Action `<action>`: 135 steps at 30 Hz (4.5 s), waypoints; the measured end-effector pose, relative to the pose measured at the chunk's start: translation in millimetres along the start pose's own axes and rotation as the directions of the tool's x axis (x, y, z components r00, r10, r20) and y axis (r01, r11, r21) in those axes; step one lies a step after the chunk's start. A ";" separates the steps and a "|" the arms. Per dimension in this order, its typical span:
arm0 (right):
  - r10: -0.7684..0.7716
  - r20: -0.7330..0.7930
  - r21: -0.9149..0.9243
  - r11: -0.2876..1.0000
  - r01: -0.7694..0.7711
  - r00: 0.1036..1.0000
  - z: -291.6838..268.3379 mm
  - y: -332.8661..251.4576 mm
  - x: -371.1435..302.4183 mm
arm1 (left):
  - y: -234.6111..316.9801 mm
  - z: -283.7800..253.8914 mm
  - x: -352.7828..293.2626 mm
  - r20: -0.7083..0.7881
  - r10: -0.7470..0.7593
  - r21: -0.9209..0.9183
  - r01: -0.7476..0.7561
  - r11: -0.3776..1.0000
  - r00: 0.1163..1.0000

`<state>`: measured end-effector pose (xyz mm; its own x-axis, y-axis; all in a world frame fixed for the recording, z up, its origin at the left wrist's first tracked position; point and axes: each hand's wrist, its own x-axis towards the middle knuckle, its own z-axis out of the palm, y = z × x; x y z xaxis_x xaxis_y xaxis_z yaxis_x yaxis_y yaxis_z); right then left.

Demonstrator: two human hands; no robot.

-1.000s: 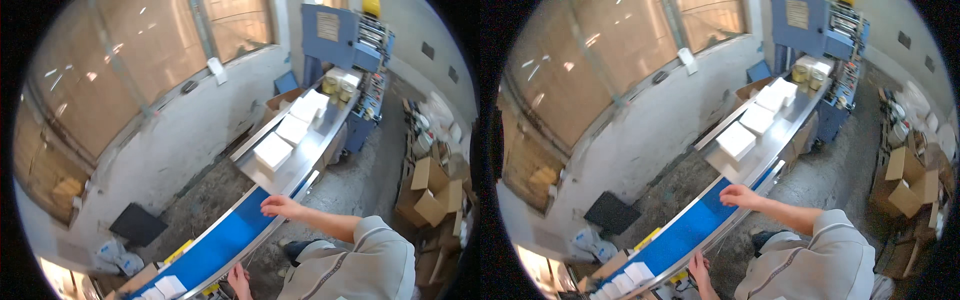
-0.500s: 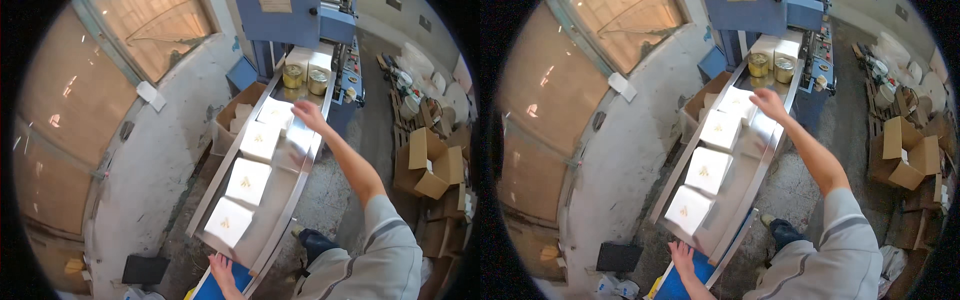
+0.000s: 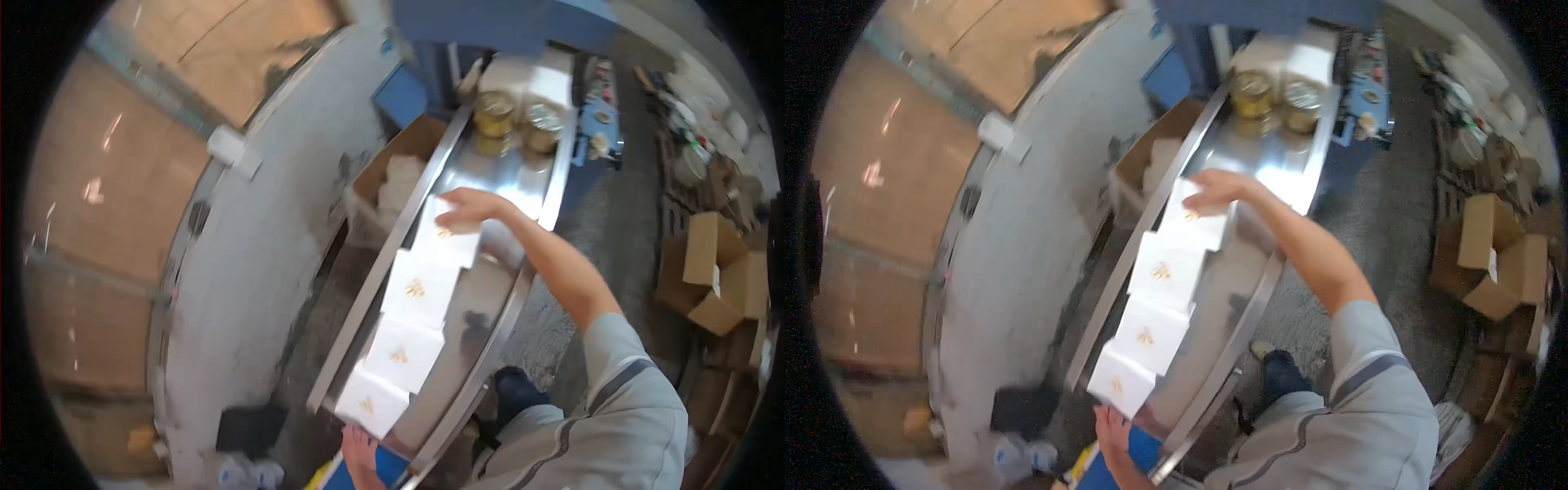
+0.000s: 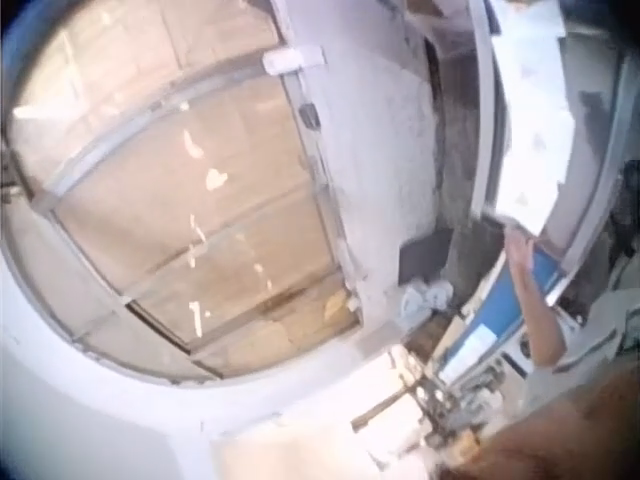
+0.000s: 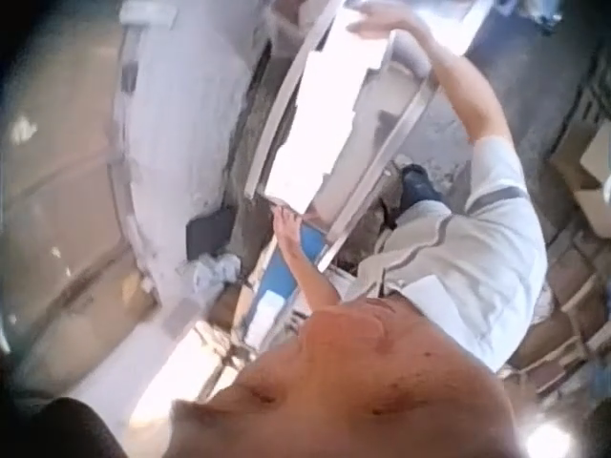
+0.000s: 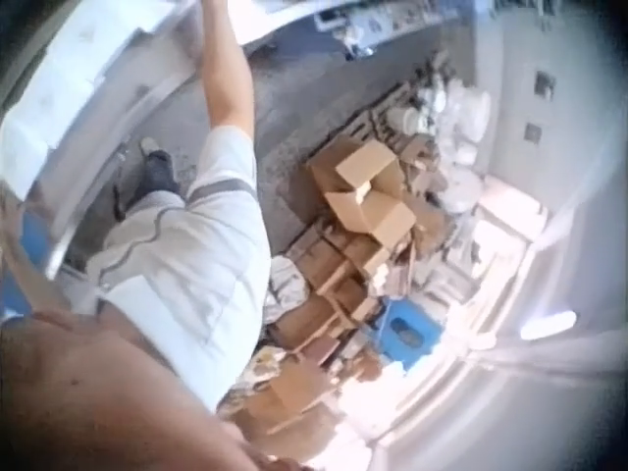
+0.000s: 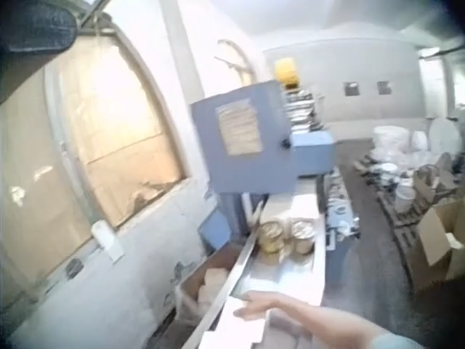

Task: Sorting stacks of paper products from a production machine and placing them onto a conveyor belt for packaging.

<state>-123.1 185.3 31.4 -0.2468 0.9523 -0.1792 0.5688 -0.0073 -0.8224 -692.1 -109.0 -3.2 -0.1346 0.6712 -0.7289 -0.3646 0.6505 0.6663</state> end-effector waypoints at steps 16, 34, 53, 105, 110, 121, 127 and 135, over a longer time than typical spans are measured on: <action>-0.387 -0.294 0.136 0.888 0.439 0.874 85.4 -194.1 -136.2 | -12.0 25.5 -37.3 0.033 0.207 -0.207 -0.196 0.959 0.978; -0.001 0.851 0.413 0.621 -0.667 0.526 737.4 -362.3 -214.0 | -57.8 -426.7 -126.1 -0.044 -0.050 -0.237 0.038 0.971 0.998; -0.297 0.663 0.297 0.947 0.124 0.687 787.8 -354.9 -224.3 | -50.6 -509.9 -93.1 -0.383 0.201 0.181 -0.140 0.974 0.902; 0.111 0.724 0.504 0.588 -0.632 0.681 670.4 -293.1 -201.4 | -63.3 -349.8 -73.6 0.193 0.012 -0.338 0.055 0.939 0.981; 0.120 0.813 0.329 0.712 -0.620 0.570 749.6 -323.6 -209.4 | -91.9 -415.8 -62.4 0.083 -0.073 -0.323 0.096 0.942 0.994; 0.183 0.680 -0.112 0.983 -0.145 0.710 786.6 -319.9 -222.6 | -122.3 -426.6 -36.6 -0.395 0.200 0.333 -0.063 0.941 0.897; -0.167 0.525 0.410 0.909 -0.077 0.834 561.7 -310.1 -222.1 | -58.9 -346.9 -74.2 -0.516 0.486 0.532 -0.181 0.827 0.706; -0.023 -0.620 0.208 0.959 0.192 0.785 218.7 -226.1 -186.7 | -11.9 -146.2 -58.6 0.065 0.306 0.122 -0.312 0.942 0.950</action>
<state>-377.2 -57.5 132.7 0.2796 0.9363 0.2126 0.3349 0.1125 -0.9355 -814.6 -208.0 8.6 -0.1791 0.8599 -0.4779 -0.1893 0.4466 0.8745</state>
